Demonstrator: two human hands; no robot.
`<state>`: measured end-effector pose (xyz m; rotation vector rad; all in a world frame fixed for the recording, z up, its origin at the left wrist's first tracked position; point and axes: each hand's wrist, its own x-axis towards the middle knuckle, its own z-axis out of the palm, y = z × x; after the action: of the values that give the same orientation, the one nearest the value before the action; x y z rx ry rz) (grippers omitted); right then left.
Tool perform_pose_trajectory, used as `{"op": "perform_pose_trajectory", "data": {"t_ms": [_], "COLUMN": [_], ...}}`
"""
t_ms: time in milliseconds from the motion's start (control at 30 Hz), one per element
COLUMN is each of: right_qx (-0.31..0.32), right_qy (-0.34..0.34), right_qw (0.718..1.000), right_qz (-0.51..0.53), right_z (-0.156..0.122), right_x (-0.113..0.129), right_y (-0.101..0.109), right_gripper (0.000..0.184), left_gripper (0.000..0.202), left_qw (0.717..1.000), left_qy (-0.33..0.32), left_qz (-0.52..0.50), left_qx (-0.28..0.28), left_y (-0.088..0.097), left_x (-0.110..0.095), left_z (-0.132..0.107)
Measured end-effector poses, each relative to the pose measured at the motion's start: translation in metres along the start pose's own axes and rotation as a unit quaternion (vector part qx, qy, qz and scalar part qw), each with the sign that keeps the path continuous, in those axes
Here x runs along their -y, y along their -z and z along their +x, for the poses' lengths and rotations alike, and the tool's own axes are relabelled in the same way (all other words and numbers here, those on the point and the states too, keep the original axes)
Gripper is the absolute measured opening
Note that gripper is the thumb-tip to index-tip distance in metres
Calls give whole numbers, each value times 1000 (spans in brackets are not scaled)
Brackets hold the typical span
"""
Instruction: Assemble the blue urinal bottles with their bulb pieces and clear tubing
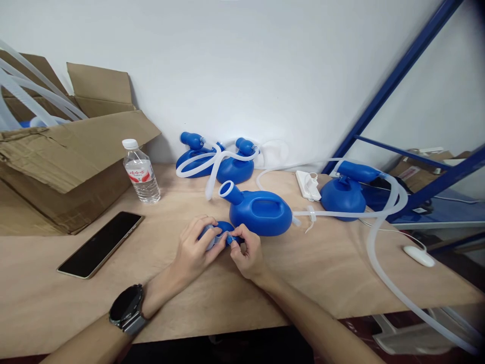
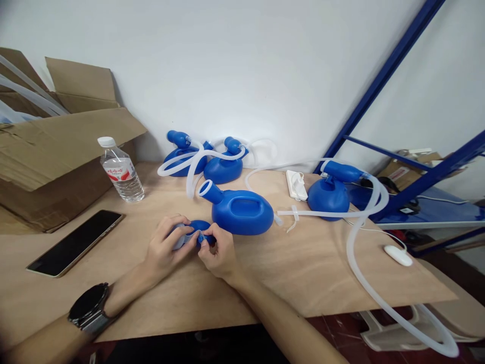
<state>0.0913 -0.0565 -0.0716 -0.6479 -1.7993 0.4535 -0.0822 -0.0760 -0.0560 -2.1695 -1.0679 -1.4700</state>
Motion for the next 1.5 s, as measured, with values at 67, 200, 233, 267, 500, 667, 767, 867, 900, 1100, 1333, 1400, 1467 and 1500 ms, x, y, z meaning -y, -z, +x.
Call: {"op": "perform_pose_trajectory", "data": {"t_ms": [67,200,233,267,500,667,767,867,900,1100,1333,1400,1467,1500], "right_qx": [9,34,26,11,-67,-188,-122,54,102,136,199,245,266,272], "right_qy": [-8,-52,-59,-64,12,-23,-190,-357,-387,-354,-91,-83,-85,-80], "right_qw": [1000,998,997,997,993,933,845,756,736,718,840,852,852,853], "right_qz": [12,31,30,28,-100,-307,-485,-546,-545,-584,-497,-456,-443,-439], "right_z": [0,5,8,10,21,42,45,31,25,5,1,0,-1,-1], "right_x": [0,-3,-4,-5,-18,-48,-77,-102,-107,-111,-121,-126,-127,-126], "right_y": [0,3,4,5,18,84,143,192,204,226,206,203,203,203], "right_gripper": [3,9,11,14,8,26,38,51,54,55,57,55,46,41], "left_gripper": [11,24,30,33,20,32,36,37,37,43,46,47,47,47], "left_qw": [1000,994,992,991,975,892,844,818,814,803,801,804,806,807], "left_qy": [-15,-33,-31,-24,185,415,483,506,508,504,508,508,508,507], "left_qz": [-7,-31,-33,-31,-99,-180,-234,-272,-280,-317,-314,-308,-302,-302], "left_qx": [13,97,117,129,78,22,0,-7,-2,44,37,28,23,23], "left_y": [3,10,10,10,5,6,2,-2,-3,-7,-11,-11,-10,-10], "left_x": [7,23,25,27,31,46,49,46,43,30,36,38,38,38], "left_z": [0,-1,-1,-2,3,11,13,14,14,13,7,6,6,7]}}
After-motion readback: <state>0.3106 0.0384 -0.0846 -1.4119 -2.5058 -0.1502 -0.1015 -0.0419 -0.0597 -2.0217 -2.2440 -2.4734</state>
